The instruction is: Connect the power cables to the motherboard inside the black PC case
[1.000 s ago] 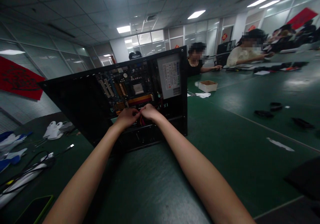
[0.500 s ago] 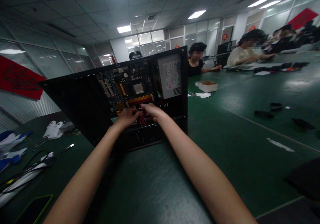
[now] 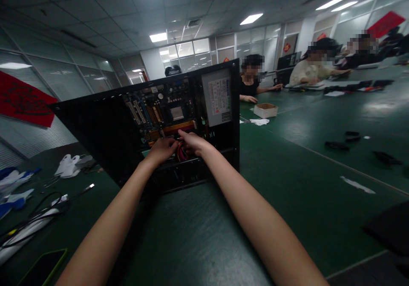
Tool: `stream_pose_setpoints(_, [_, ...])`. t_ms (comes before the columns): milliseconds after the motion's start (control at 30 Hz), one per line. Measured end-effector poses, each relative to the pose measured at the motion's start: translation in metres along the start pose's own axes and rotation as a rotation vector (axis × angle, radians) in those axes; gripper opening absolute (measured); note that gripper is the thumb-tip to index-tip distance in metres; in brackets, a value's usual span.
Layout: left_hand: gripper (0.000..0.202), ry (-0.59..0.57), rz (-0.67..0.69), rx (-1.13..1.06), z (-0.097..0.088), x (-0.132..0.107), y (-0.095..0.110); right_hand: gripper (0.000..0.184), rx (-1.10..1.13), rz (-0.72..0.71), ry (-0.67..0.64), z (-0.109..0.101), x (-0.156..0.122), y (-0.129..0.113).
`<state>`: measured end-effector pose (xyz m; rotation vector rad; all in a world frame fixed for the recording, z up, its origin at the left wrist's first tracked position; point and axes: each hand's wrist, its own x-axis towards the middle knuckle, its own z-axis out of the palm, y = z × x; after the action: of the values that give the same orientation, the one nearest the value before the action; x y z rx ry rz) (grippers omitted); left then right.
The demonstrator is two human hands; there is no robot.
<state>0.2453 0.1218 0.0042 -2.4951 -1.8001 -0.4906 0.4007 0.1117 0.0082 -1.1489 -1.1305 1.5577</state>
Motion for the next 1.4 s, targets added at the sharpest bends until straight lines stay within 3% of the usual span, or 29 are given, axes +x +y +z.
stream_pose_setpoints(267, [0.041,0.001,0.026,-0.013,-0.0004,0.0007,0.0006,0.026,0.091,0.052,-0.051,-0.0029,-0.0024,-0.0026])
stream_pose_setpoints(467, [0.038,-0.001,0.026,-0.028,-0.0016,-0.0011,0.0018,0.024,-0.034,-0.026,-0.01,0.0008,-0.0025,0.0007])
stream_pose_setpoints(667, [0.034,-0.006,0.017,-0.027,-0.001,-0.001,0.0011,0.032,-0.199,-0.101,0.017,0.0056,-0.0021,0.0027])
stream_pose_setpoints(1267, [0.039,-0.008,0.034,0.035,-0.0031,-0.0026,0.0026,0.025,-0.066,-0.061,0.048,0.0019,-0.0014,0.0019])
stream_pose_setpoints(1400, [0.038,0.014,0.031,0.039,-0.0044,-0.0027,0.0036,0.026,-0.046,-0.08,-0.003,0.0001,0.0029,0.0053])
